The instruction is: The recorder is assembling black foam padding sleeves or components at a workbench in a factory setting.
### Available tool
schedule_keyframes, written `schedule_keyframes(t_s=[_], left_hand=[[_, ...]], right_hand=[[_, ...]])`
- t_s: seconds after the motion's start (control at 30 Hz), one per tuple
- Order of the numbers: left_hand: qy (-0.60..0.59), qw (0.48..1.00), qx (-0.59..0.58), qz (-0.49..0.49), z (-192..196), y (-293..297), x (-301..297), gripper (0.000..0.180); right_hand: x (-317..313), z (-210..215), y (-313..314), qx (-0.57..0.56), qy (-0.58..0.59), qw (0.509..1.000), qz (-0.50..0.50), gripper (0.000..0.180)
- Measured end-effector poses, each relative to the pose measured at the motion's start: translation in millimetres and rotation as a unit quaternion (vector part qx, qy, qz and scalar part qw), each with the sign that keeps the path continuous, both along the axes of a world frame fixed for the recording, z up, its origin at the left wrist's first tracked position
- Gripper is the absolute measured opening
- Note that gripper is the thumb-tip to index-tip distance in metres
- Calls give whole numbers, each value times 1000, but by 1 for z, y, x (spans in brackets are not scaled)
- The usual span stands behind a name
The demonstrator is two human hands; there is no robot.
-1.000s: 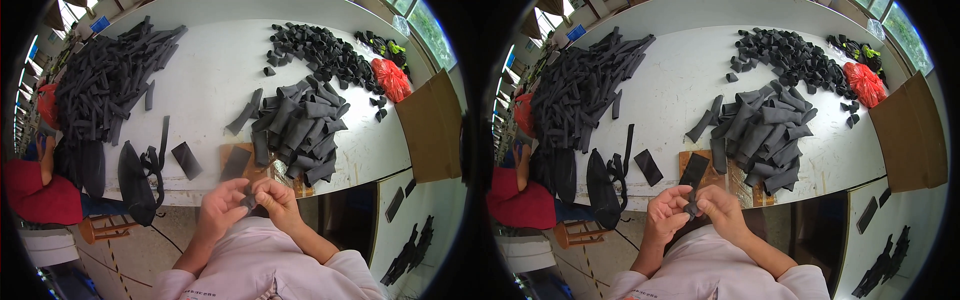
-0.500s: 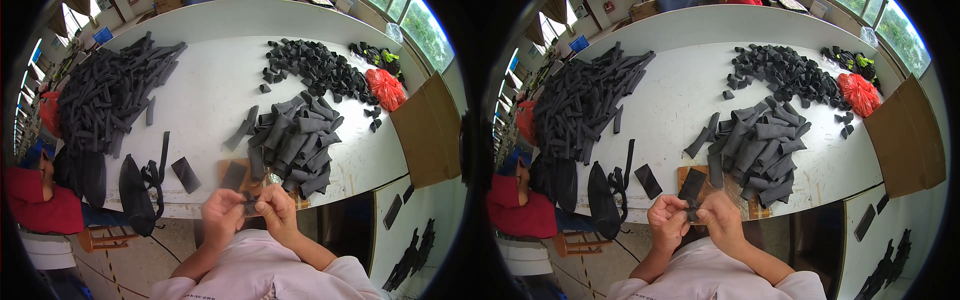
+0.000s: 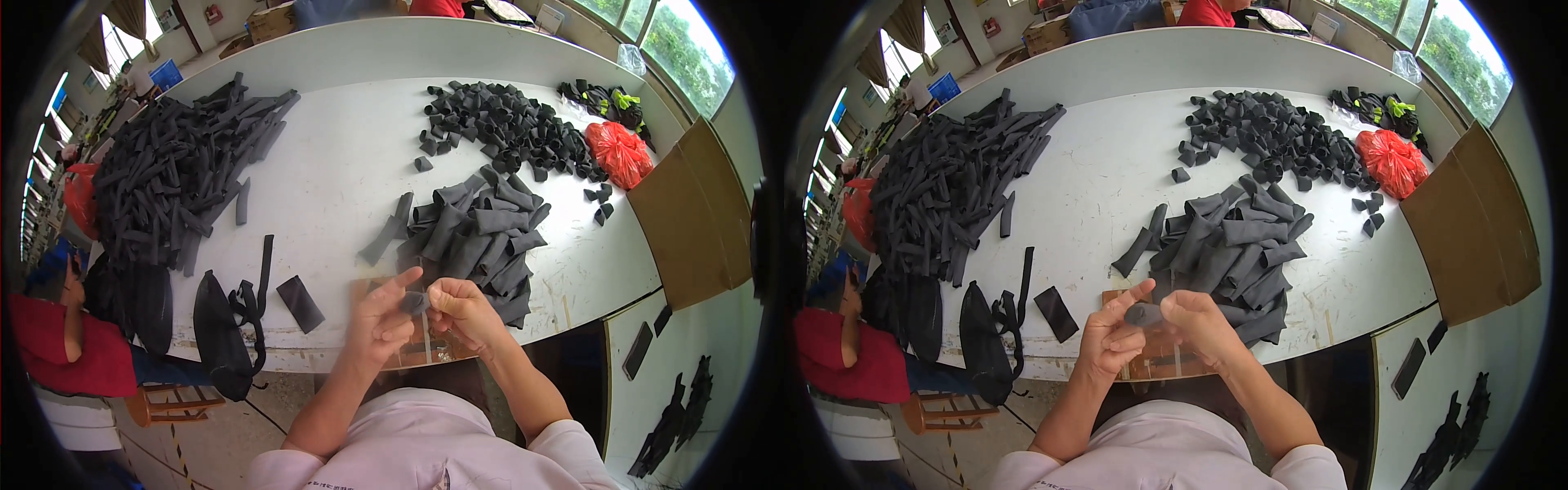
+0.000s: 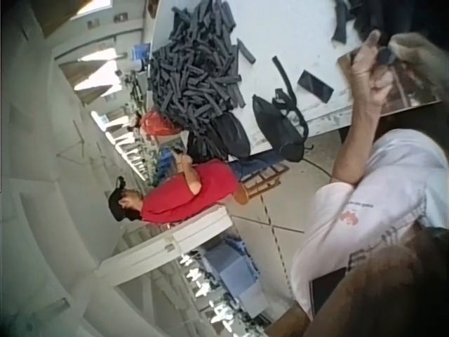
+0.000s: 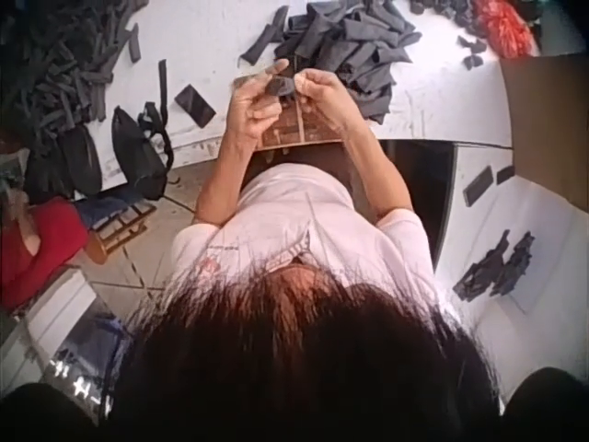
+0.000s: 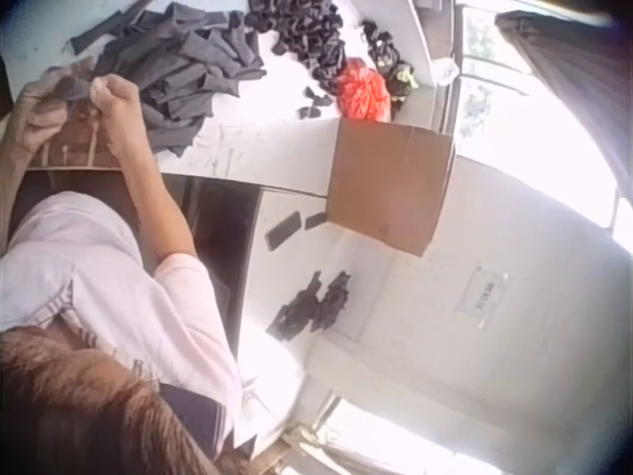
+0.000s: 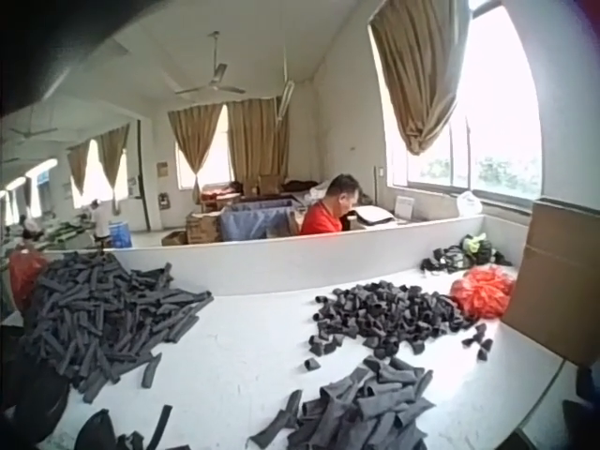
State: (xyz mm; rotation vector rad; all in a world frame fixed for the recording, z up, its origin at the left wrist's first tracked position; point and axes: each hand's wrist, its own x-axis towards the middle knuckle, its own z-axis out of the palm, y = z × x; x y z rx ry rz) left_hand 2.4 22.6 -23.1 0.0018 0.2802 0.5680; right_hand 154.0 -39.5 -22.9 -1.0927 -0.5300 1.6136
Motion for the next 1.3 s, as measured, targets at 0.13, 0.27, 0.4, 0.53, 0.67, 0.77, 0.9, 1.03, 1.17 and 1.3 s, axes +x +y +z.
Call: schedule_keyframes(t_s=[0.13, 0.27, 0.4, 0.53, 0.67, 0.77, 0.9, 1.03, 1.17, 1.3], left_hand=[[48, 998, -38, 13, -27, -1, -4, 36], [-138, 966, -212, 48, 0, 11, 1, 31], [-34, 995, -96, 13, -32, 10, -5, 30], [271, 918, 289, 32, -17, -8, -6, 33], [398, 642, 646, 110, 11, -1, -4, 27], [351, 625, 687, 123, 11, 1, -4, 15], [332, 705, 579, 241, 17, -18, -1, 9], [318, 761, 504, 255, 0, -21, -6, 8], [267, 813, 493, 158, -21, -16, -4, 17], [236, 800, 545, 88, 2, -1, 6, 18]], right_hand=[[-11, -26, -2, 8, -3, 1000, -6, 21], [-8, 16, 15, 46, -86, 995, 30, 24], [-2, -24, 16, 43, -111, 991, 59, 24], [-4, -35, 11, 67, -62, 995, 35, 24], [0, -38, 10, 115, -239, 964, 7, 31], [-6, -9, 1, 209, -342, 907, -127, 29], [-6, 38, 0, 376, -678, 632, -12, 31], [2, 29, 1, 341, -737, 577, 88, 26], [-1, -17, -1, 353, -650, 672, 32, 19], [2, -13, 1, 358, -623, 695, 3, 15]])
